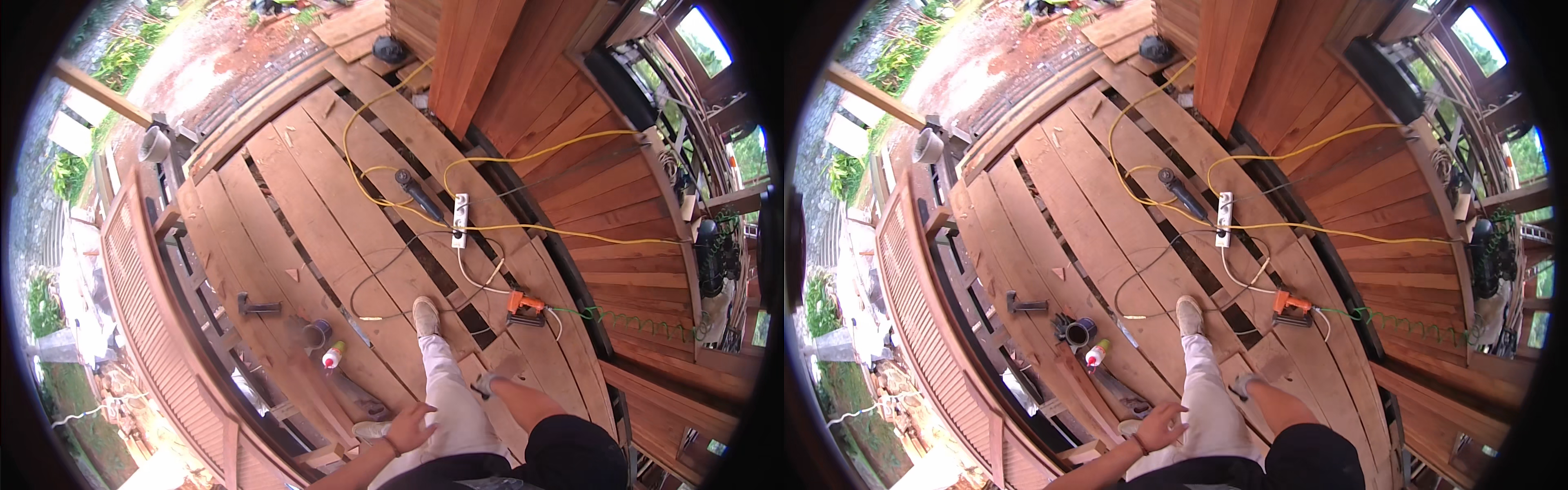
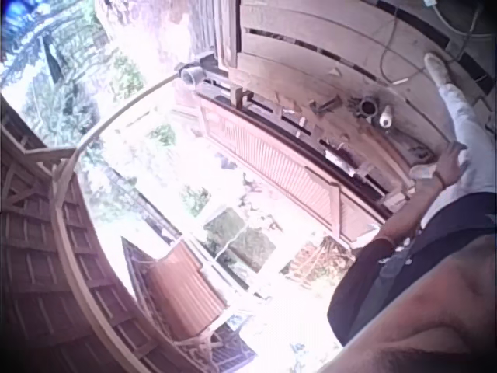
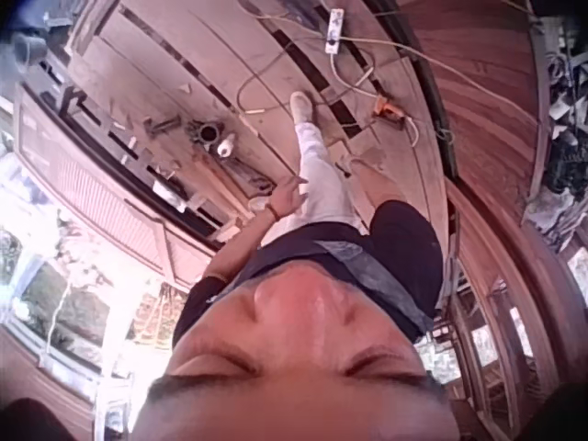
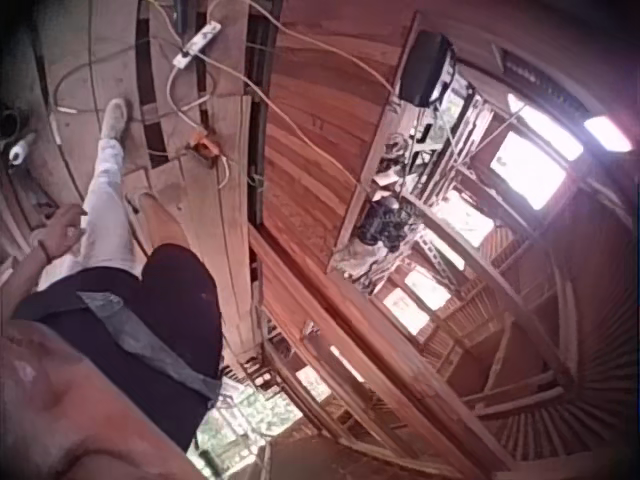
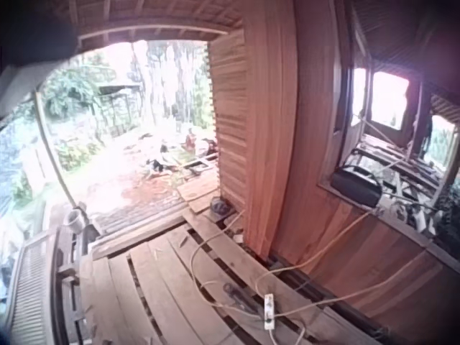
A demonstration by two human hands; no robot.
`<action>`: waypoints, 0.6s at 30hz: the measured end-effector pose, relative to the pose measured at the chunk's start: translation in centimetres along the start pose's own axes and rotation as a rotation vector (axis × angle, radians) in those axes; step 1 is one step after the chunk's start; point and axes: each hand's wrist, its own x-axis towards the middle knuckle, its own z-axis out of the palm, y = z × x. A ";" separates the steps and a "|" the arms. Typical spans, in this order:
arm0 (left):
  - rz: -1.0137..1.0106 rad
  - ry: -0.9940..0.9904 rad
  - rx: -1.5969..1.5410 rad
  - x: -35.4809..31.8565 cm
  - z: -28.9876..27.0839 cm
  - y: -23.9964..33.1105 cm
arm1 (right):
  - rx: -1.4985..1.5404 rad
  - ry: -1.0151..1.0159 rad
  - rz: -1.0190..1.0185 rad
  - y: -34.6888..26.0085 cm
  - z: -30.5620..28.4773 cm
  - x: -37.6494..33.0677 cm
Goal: The person assembles a wooden slatted panel by positioning and securing wooden pieces. They use a hand saw to trim a piece, a square to check alignment, and an angle grinder to smooth edges. The person also uses a hammer to tap pieces into place.
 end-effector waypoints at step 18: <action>0.272 0.263 -0.252 21.9 5.7 -7.8 | 0.164 0.919 0.193 -7.7 -52.9 38.0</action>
